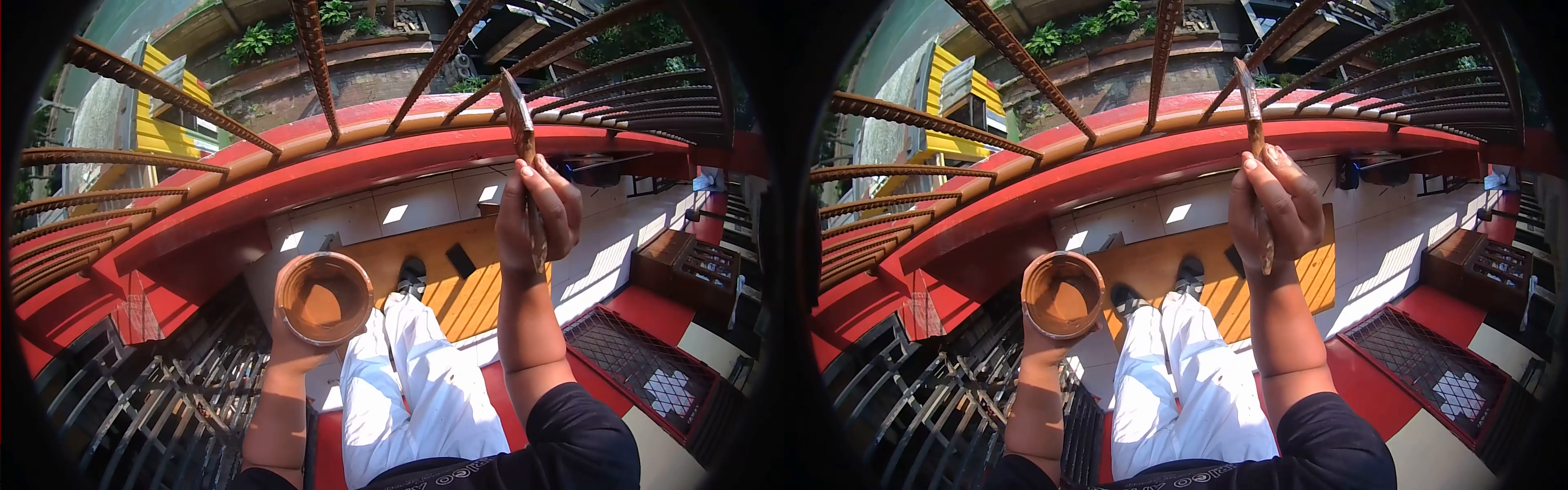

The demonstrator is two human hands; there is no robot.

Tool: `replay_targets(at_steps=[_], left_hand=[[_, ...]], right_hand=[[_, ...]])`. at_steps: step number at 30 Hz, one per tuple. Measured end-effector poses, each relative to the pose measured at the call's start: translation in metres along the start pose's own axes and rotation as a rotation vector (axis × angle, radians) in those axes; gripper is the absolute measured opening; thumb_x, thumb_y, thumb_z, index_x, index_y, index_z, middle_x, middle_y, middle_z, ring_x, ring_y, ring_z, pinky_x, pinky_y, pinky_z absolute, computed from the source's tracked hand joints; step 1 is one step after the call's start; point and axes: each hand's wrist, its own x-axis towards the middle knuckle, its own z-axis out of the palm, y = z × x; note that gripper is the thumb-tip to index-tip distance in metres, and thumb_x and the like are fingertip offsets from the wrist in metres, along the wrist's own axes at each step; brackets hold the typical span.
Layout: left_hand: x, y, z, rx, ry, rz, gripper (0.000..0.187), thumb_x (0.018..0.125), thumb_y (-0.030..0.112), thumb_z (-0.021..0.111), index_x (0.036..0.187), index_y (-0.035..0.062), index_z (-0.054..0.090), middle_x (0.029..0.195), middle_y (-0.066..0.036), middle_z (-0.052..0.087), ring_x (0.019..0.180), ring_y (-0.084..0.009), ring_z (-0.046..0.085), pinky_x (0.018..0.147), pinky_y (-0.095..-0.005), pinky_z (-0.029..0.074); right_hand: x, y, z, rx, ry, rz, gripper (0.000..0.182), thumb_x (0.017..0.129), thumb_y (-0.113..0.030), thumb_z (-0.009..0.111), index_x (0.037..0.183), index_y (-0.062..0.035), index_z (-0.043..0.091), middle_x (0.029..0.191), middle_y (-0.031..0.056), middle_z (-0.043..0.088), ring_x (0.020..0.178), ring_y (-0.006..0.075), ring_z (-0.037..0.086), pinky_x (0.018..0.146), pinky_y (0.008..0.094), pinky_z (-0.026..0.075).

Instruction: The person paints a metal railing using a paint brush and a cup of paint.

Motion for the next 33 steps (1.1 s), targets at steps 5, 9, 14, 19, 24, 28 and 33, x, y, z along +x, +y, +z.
replay_targets(at_steps=[5,9,14,19,24,28,33], left_hand=[[0.001,-0.003,0.000,0.006,0.002,0.161,0.102,0.047,0.002,0.097,0.135,0.0046,0.047,0.127,-0.007,0.059,0.112,-0.0196,0.062,0.097,-0.0333,0.055],[-0.003,-0.014,-0.003,-0.110,-0.032,0.007,0.104,0.049,0.004,0.097,0.138,0.0060,0.045,0.130,-0.008,0.057,0.116,-0.0205,0.060,0.098,-0.0338,0.054],[0.002,0.002,0.009,0.097,-0.043,0.308,0.112,0.047,0.012,0.100,0.140,0.0088,0.039,0.131,-0.008,0.054,0.121,-0.0209,0.056,0.103,-0.0361,0.049],[0.007,0.009,0.022,-0.019,-0.088,0.290,0.104,0.050,0.018,0.100,0.136,0.0069,0.042,0.128,-0.009,0.055,0.119,-0.0206,0.057,0.103,-0.0353,0.048],[0.008,0.012,0.020,0.043,-0.045,0.336,0.096,0.054,0.020,0.099,0.133,0.0054,0.046,0.125,-0.009,0.058,0.116,-0.0206,0.059,0.102,-0.0345,0.048],[0.008,0.007,0.022,0.145,-0.037,0.382,0.095,0.054,0.021,0.099,0.132,0.0043,0.047,0.123,-0.010,0.059,0.114,-0.0218,0.060,0.101,-0.0360,0.049],[0.016,0.005,0.040,0.289,0.067,0.545,0.095,0.056,0.025,0.098,0.132,0.0037,0.046,0.124,-0.013,0.060,0.112,-0.0262,0.062,0.099,-0.0386,0.051]], right_hand=[[-0.028,0.014,0.015,0.036,-0.208,-0.005,0.022,0.071,0.001,0.078,0.088,-0.0112,0.074,0.090,0.0071,0.069,0.078,0.0238,0.071,0.071,0.0317,0.060],[-0.008,0.009,0.008,0.188,-0.123,0.026,0.027,0.071,0.007,0.079,0.090,-0.0115,0.074,0.090,0.0070,0.070,0.078,0.0210,0.072,0.071,0.0297,0.060],[0.018,0.020,-0.012,0.028,0.003,0.022,0.024,0.075,0.007,0.077,0.092,-0.0100,0.073,0.091,0.0086,0.069,0.088,0.0230,0.072,0.075,0.0321,0.061],[-0.005,0.031,0.006,0.053,-0.115,-0.253,0.022,0.074,0.004,0.077,0.092,-0.0097,0.073,0.099,0.0088,0.069,0.091,0.0270,0.071,0.083,0.0388,0.060],[-0.049,0.047,0.016,0.173,-0.382,-0.150,0.022,0.071,0.002,0.076,0.089,-0.0108,0.074,0.095,0.0083,0.072,0.090,0.0285,0.071,0.082,0.0396,0.059],[-0.010,0.049,-0.001,0.106,-0.226,-0.166,0.023,0.073,0.006,0.077,0.090,-0.0084,0.074,0.094,0.0094,0.072,0.088,0.0289,0.072,0.081,0.0393,0.060],[0.026,0.030,-0.055,0.005,0.032,-0.042,0.021,0.079,0.010,0.076,0.093,-0.0019,0.065,0.094,0.0134,0.067,0.090,0.0256,0.071,0.079,0.0334,0.060]])
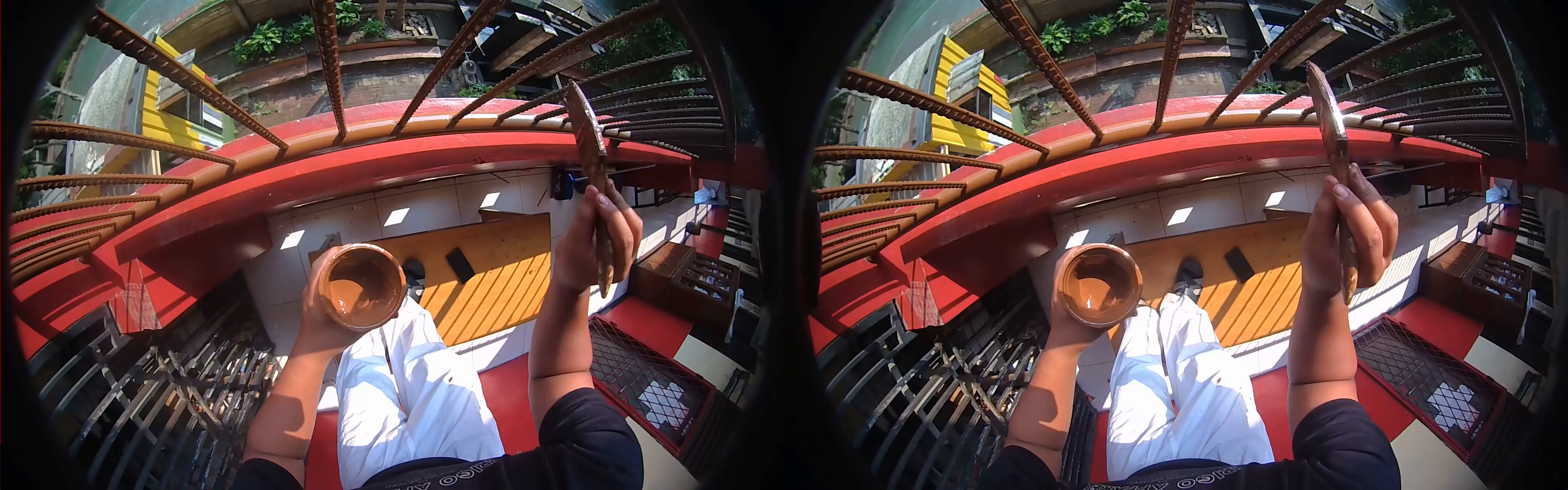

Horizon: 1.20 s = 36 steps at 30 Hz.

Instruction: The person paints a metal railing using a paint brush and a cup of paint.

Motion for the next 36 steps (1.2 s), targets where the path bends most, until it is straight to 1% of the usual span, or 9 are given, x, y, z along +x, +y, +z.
replay_targets(at_steps=[2,3,6,7,10,11,15,27,36], left_hand=[[0.006,-0.007,0.015,0.035,0.055,0.044,0.094,0.057,0.026,0.097,0.132,0.0037,0.046,0.125,-0.014,0.059,0.112,-0.0284,0.062,0.099,-0.0395,0.052],[0.006,-0.026,0.026,0.011,0.034,0.113,0.111,0.051,0.031,0.101,0.138,0.0030,0.038,0.128,-0.013,0.055,0.118,-0.0249,0.058,0.101,-0.0378,0.049],[0.035,-0.026,0.048,0.166,0.130,0.340,0.105,0.055,0.033,0.099,0.136,0.0031,0.038,0.124,-0.015,0.058,0.112,-0.0292,0.061,0.096,-0.0393,0.051],[0.042,-0.023,0.053,0.208,0.148,0.394,0.102,0.057,0.033,0.098,0.135,0.0033,0.039,0.122,-0.015,0.058,0.111,-0.0306,0.061,0.095,-0.0398,0.051],[0.049,-0.024,0.073,0.132,0.194,0.411,0.084,0.064,0.028,0.092,0.130,0.0063,0.044,0.120,-0.014,0.059,0.110,-0.0342,0.060,0.096,-0.0445,0.050],[0.050,-0.022,0.076,0.124,0.204,0.410,0.078,0.067,0.025,0.089,0.128,0.0076,0.045,0.119,-0.014,0.058,0.110,-0.0348,0.060,0.096,-0.0460,0.049],[0.042,-0.022,0.084,0.102,0.220,0.422,0.078,0.067,0.026,0.089,0.128,0.0085,0.045,0.119,-0.013,0.059,0.109,-0.0338,0.061,0.095,-0.0463,0.049],[0.034,-0.026,0.092,0.120,0.230,0.476,0.079,0.069,0.024,0.087,0.133,0.0101,0.044,0.123,-0.011,0.061,0.110,-0.0318,0.062,0.094,-0.0479,0.049],[0.036,-0.028,0.087,0.164,0.225,0.427,0.072,0.069,0.026,0.087,0.128,0.0090,0.048,0.116,-0.012,0.063,0.104,-0.0329,0.063,0.091,-0.0461,0.050]], right_hand=[[-0.001,-0.011,-0.025,0.245,-0.074,0.204,0.022,0.078,0.009,0.076,0.093,-0.0018,0.063,0.090,0.0118,0.064,0.087,0.0221,0.068,0.080,0.0312,0.057],[0.000,-0.017,-0.035,0.378,-0.132,0.309,0.022,0.078,0.009,0.075,0.092,-0.0017,0.063,0.089,0.0117,0.063,0.085,0.0207,0.066,0.081,0.0307,0.055],[0.011,-0.042,-0.055,0.740,-0.226,0.708,0.019,0.076,0.009,0.070,0.087,-0.0030,0.059,0.084,0.0102,0.059,0.079,0.0174,0.060,0.086,0.0312,0.052],[0.014,-0.045,-0.061,0.723,-0.286,0.716,0.020,0.075,0.004,0.074,0.084,-0.0033,0.059,0.080,0.0076,0.058,0.079,0.0170,0.061,0.082,0.0301,0.054],[0.030,-0.056,-0.066,0.586,-0.562,0.475,0.024,0.070,-0.002,0.080,0.081,-0.0054,0.059,0.073,0.0037,0.062,0.068,0.0159,0.062,0.068,0.0277,0.057],[0.031,-0.060,-0.060,0.587,-0.614,0.430,0.025,0.067,-0.002,0.081,0.081,-0.0062,0.061,0.071,0.0054,0.066,0.064,0.0172,0.065,0.066,0.0281,0.057],[0.027,-0.072,-0.043,0.442,-0.795,0.296,0.026,0.064,-0.004,0.085,0.081,-0.0068,0.066,0.071,0.0069,0.068,0.063,0.0194,0.068,0.059,0.0287,0.054],[-0.007,-0.081,-0.020,0.478,-0.801,0.361,0.020,0.069,-0.003,0.083,0.083,-0.0031,0.068,0.073,0.0095,0.067,0.060,0.0242,0.065,0.055,0.0317,0.051],[-0.007,-0.066,-0.037,0.446,-0.697,0.489,0.020,0.068,-0.002,0.081,0.079,-0.0055,0.064,0.072,0.0065,0.068,0.061,0.0193,0.067,0.058,0.0287,0.052]])
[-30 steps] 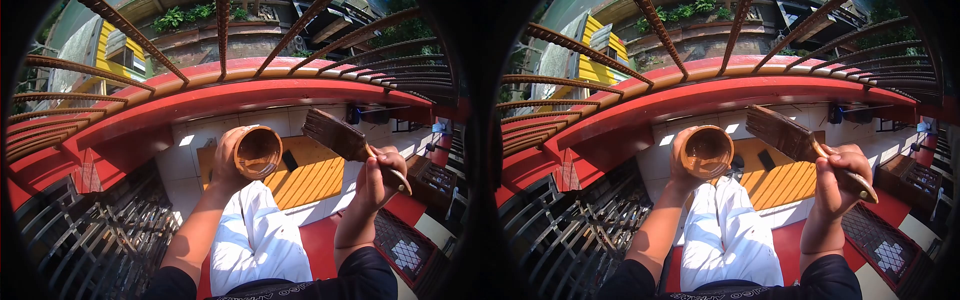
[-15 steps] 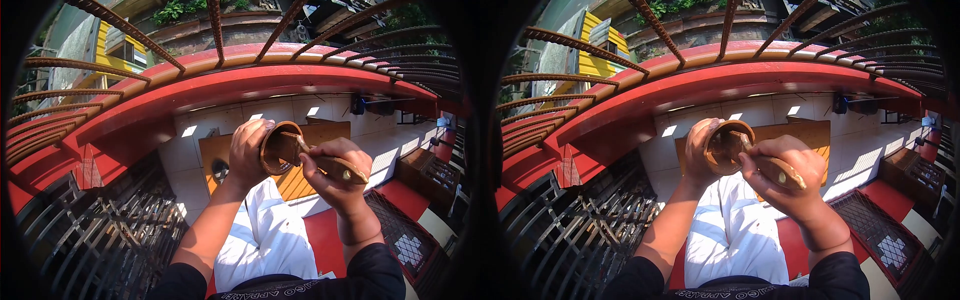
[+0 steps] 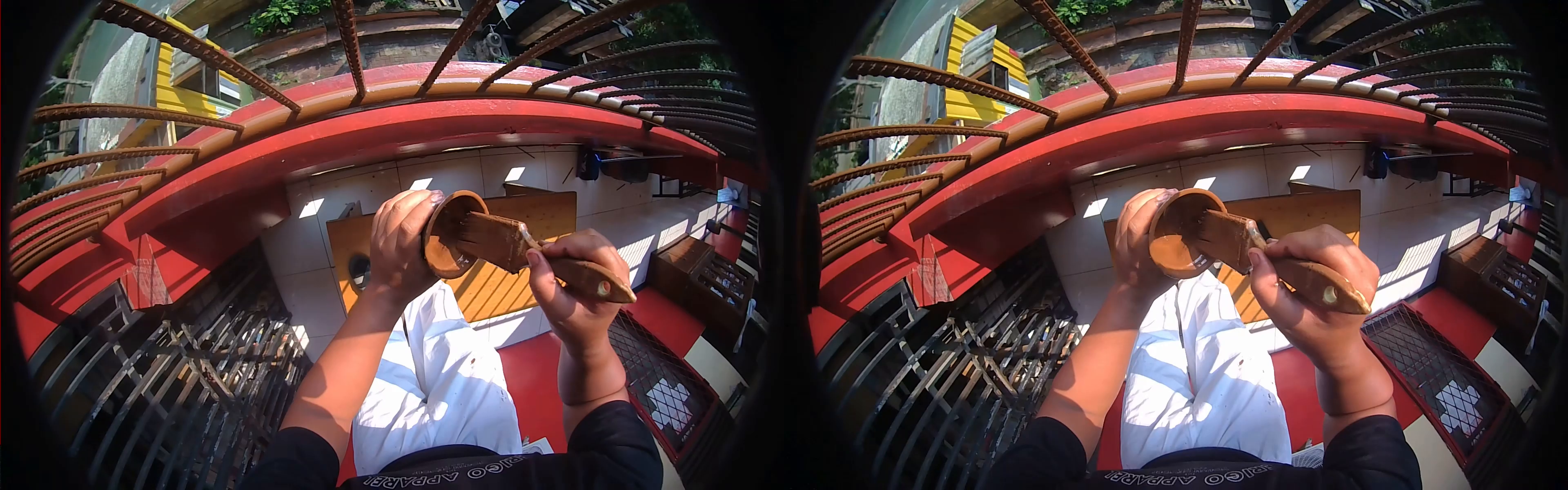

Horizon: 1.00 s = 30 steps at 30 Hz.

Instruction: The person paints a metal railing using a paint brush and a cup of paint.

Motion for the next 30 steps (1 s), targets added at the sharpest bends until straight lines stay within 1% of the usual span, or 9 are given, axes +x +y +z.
replay_targets(at_steps=[11,18,21,23,25,26,27,29,30], left_hand=[[0.009,-0.002,0.000,0.033,0.036,0.019,0.065,0.072,0.021,0.085,0.125,0.0069,0.050,0.114,-0.014,0.063,0.102,-0.0327,0.064,0.089,-0.0453,0.050],[0.010,-0.006,-0.001,0.050,0.045,-0.057,0.077,0.068,0.024,0.088,0.130,0.0030,0.046,0.120,-0.017,0.060,0.109,-0.0363,0.061,0.096,-0.0470,0.048],[0.003,-0.011,-0.006,-0.011,0.027,-0.175,0.082,0.067,0.025,0.089,0.132,0.0027,0.044,0.124,-0.017,0.058,0.112,-0.0358,0.059,0.096,-0.0460,0.049],[-0.001,-0.014,-0.009,0.009,0.028,-0.200,0.088,0.065,0.023,0.091,0.134,0.0023,0.042,0.127,-0.017,0.056,0.115,-0.0335,0.058,0.099,-0.0428,0.049],[-0.012,-0.020,-0.010,-0.036,0.056,-0.253,0.091,0.064,0.023,0.093,0.136,0.0022,0.041,0.127,-0.017,0.056,0.115,-0.0323,0.058,0.100,-0.0413,0.048],[-0.021,-0.025,-0.015,-0.008,-0.025,-0.276,0.108,0.060,0.021,0.097,0.143,0.0024,0.030,0.133,-0.016,0.052,0.121,-0.0266,0.056,0.103,-0.0379,0.049],[-0.024,-0.024,-0.019,-0.003,-0.037,-0.281,0.108,0.060,0.019,0.097,0.143,0.0030,0.030,0.133,-0.015,0.051,0.121,-0.0264,0.056,0.104,-0.0380,0.049],[-0.030,-0.022,-0.024,0.009,-0.063,-0.296,0.109,0.059,0.016,0.097,0.144,0.0042,0.028,0.134,-0.015,0.051,0.121,-0.0260,0.056,0.104,-0.0382,0.049],[-0.040,-0.027,-0.022,-0.076,-0.008,-0.333,0.097,0.060,0.023,0.094,0.138,0.0028,0.039,0.130,-0.017,0.054,0.118,-0.0320,0.056,0.101,-0.0410,0.047]], right_hand=[[-0.015,0.019,-0.018,0.118,0.125,0.211,0.018,0.072,0.002,0.078,0.081,-0.0022,0.063,0.076,0.0063,0.066,0.067,0.0133,0.064,0.064,0.0245,0.050],[-0.022,0.031,-0.027,0.299,0.251,0.360,0.019,0.080,0.005,0.076,0.091,-0.0004,0.061,0.084,0.0058,0.064,0.078,0.0131,0.065,0.073,0.0246,0.051],[-0.017,0.049,-0.018,0.483,0.436,0.323,0.019,0.082,0.006,0.074,0.093,0.0001,0.060,0.088,0.0072,0.064,0.083,0.0155,0.066,0.080,0.0268,0.052],[-0.010,0.065,-0.004,0.440,0.487,0.224,0.018,0.083,0.008,0.073,0.095,-0.0005,0.061,0.095,0.0104,0.066,0.091,0.0196,0.068,0.088,0.0310,0.054],[0.001,0.086,0.013,0.142,0.492,-0.041,0.019,0.081,0.007,0.075,0.093,-0.0025,0.064,0.092,0.0113,0.068,0.087,0.0203,0.070,0.083,0.0312,0.056],[0.008,0.090,0.020,-0.030,0.476,-0.146,0.018,0.080,0.006,0.077,0.091,-0.0036,0.065,0.091,0.0110,0.069,0.085,0.0205,0.070,0.080,0.0312,0.057],[0.015,0.093,0.027,-0.201,0.456,-0.250,0.018,0.078,0.005,0.078,0.088,-0.0047,0.066,0.090,0.0106,0.070,0.083,0.0207,0.071,0.077,0.0313,0.058],[0.032,0.098,0.044,-0.220,0.418,-0.382,0.022,0.074,0.005,0.079,0.089,-0.0064,0.070,0.089,0.0099,0.070,0.080,0.0234,0.071,0.073,0.0322,0.060],[0.040,0.105,0.050,-0.229,0.372,-0.456,0.022,0.073,0.005,0.079,0.090,-0.0065,0.070,0.089,0.0099,0.070,0.080,0.0239,0.071,0.073,0.0322,0.060]])
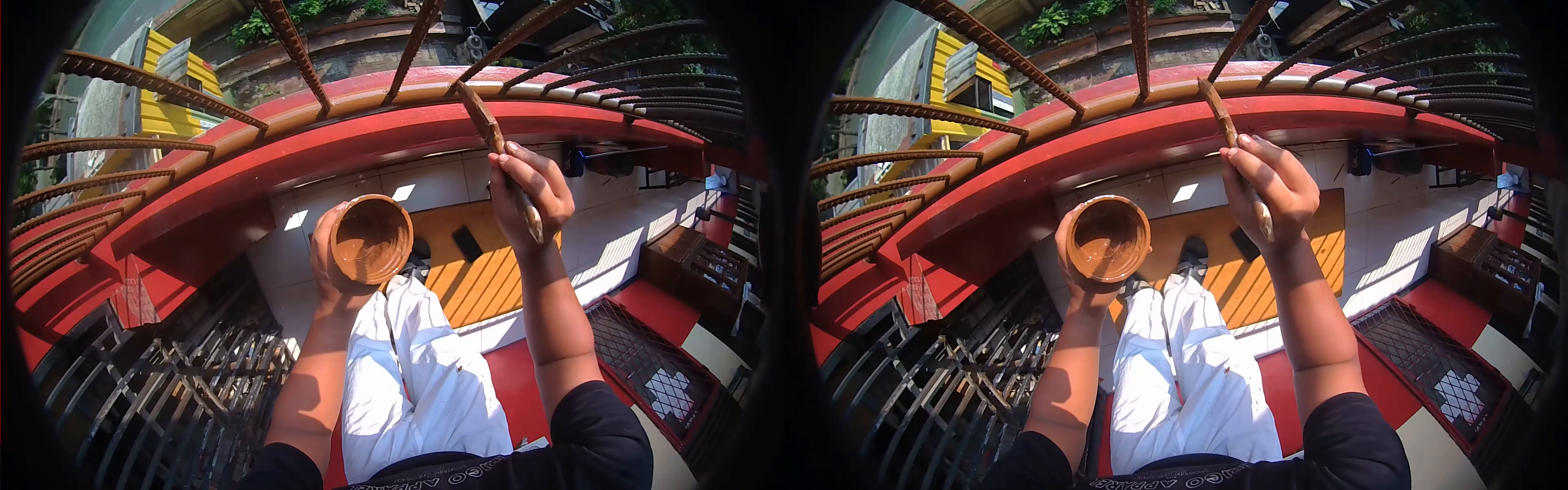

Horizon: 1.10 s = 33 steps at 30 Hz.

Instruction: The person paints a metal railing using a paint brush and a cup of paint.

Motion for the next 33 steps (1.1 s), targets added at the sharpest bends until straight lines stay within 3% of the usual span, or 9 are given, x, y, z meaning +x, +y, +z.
replay_targets(at_steps=[3,8,13,18,21,23,27,30,33], left_hand=[[-0.011,-0.008,-0.004,0.013,-0.023,-0.029,0.099,0.060,0.024,0.095,0.138,0.0032,0.039,0.130,-0.017,0.054,0.118,-0.0323,0.056,0.101,-0.0416,0.047],[-0.025,-0.009,-0.011,-0.048,-0.015,-0.104,0.098,0.061,0.026,0.094,0.138,0.0030,0.039,0.129,-0.018,0.054,0.117,-0.0331,0.056,0.101,-0.0422,0.047],[-0.029,-0.008,-0.017,-0.012,-0.040,-0.081,0.096,0.062,0.027,0.094,0.138,0.0030,0.040,0.129,-0.018,0.055,0.118,-0.0333,0.057,0.102,-0.0425,0.047],[-0.032,-0.013,-0.021,-0.054,-0.043,-0.074,0.094,0.063,0.026,0.093,0.137,0.0037,0.040,0.127,-0.018,0.055,0.117,-0.0334,0.057,0.101,-0.0428,0.047],[-0.031,-0.013,-0.029,0.022,-0.099,0.000,0.099,0.062,0.020,0.095,0.140,0.0024,0.036,0.129,-0.016,0.055,0.119,-0.0261,0.059,0.103,-0.0366,0.049],[-0.032,-0.012,-0.028,0.067,-0.112,0.004,0.098,0.062,0.021,0.095,0.139,0.0023,0.037,0.127,-0.016,0.057,0.116,-0.0269,0.061,0.102,-0.0364,0.049],[-0.031,-0.004,-0.020,0.100,-0.093,0.032,0.097,0.061,0.022,0.095,0.138,0.0024,0.039,0.124,-0.017,0.059,0.112,-0.0281,0.063,0.099,-0.0367,0.050],[-0.033,-0.001,-0.015,0.060,-0.058,0.012,0.083,0.065,0.024,0.092,0.131,0.0026,0.046,0.122,-0.018,0.059,0.111,-0.0352,0.060,0.096,-0.0436,0.051],[-0.032,-0.001,-0.016,0.045,-0.083,0.040,0.082,0.065,0.024,0.092,0.130,0.0025,0.047,0.120,-0.018,0.060,0.110,-0.0361,0.061,0.096,-0.0439,0.051]], right_hand=[[0.014,0.019,0.015,-0.074,-0.127,-0.168,0.026,0.070,0.005,0.078,0.093,-0.0066,0.072,0.090,0.0101,0.070,0.079,0.0255,0.071,0.072,0.0316,0.060],[0.028,0.010,-0.014,-0.286,0.068,-0.141,0.026,0.072,0.007,0.080,0.093,-0.0069,0.073,0.090,0.0083,0.069,0.082,0.0222,0.072,0.076,0.0320,0.062],[0.010,0.018,0.012,-0.151,0.092,-0.298,0.026,0.073,0.005,0.080,0.094,-0.0084,0.072,0.092,0.0081,0.069,0.084,0.0263,0.072,0.080,0.0370,0.062],[-0.037,0.040,0.031,-0.154,-0.176,-0.208,0.025,0.073,0.003,0.078,0.093,-0.0091,0.072,0.093,0.0084,0.070,0.084,0.0276,0.071,0.079,0.0362,0.061],[-0.027,0.030,0.023,-0.155,-0.011,-0.229,0.025,0.071,0.005,0.079,0.091,-0.0090,0.073,0.093,0.0092,0.070,0.086,0.0274,0.071,0.081,0.0376,0.061],[-0.013,0.029,0.023,-0.178,0.082,-0.270,0.026,0.070,0.005,0.080,0.091,-0.0090,0.073,0.092,0.0096,0.070,0.086,0.0279,0.072,0.081,0.0384,0.061],[-0.028,0.043,0.030,-0.120,-0.120,-0.180,0.024,0.071,0.002,0.079,0.091,-0.0094,0.073,0.091,0.0094,0.070,0.085,0.0286,0.071,0.079,0.0365,0.060],[-0.034,0.037,0.030,-0.061,-0.080,-0.176,0.023,0.071,0.002,0.078,0.091,-0.0091,0.073,0.091,0.0097,0.071,0.085,0.0283,0.071,0.080,0.0367,0.060],[-0.027,0.046,0.040,-0.056,-0.125,-0.160,0.025,0.071,0.003,0.077,0.093,-0.0086,0.073,0.094,0.0098,0.071,0.085,0.0274,0.071,0.080,0.0347,0.060]])
